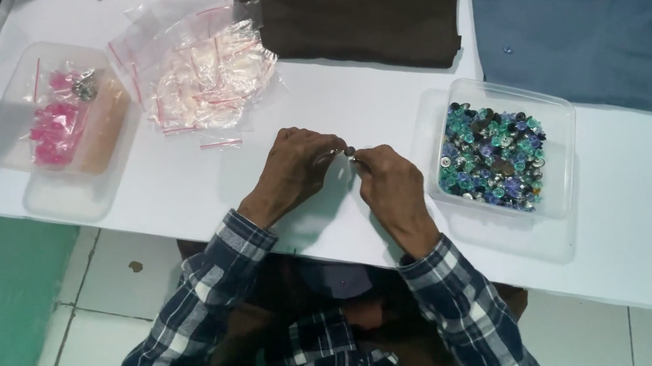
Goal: Sorting various buttons from a container and placing them into small plastic bags for packaging.
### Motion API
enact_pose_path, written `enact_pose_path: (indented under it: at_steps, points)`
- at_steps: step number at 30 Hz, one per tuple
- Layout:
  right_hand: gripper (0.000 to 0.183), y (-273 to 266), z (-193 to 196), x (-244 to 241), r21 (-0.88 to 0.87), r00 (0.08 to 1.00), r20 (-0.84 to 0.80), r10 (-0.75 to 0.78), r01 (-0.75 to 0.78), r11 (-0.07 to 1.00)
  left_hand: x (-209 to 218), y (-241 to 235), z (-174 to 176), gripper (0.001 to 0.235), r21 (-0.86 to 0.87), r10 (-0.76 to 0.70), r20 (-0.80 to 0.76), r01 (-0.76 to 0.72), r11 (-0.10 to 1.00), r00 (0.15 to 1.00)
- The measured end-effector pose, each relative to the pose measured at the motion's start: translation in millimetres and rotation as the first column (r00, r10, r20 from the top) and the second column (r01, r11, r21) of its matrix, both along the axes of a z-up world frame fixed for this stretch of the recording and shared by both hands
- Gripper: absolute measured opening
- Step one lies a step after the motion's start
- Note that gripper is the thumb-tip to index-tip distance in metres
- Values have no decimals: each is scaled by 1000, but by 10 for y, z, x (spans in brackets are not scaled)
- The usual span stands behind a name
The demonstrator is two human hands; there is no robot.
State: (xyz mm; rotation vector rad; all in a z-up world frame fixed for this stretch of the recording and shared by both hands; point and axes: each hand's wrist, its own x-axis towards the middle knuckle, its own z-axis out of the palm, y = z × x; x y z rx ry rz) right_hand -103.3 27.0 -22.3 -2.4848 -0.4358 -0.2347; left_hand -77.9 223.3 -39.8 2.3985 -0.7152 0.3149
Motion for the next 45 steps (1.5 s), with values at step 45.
enact_pose_path:
  at_steps: [45]
  points:
    - [27,-1714,1183,149,-369,884,-391,-258,106,923,870,-2325,77,13,464,-300,109,219,858,948]
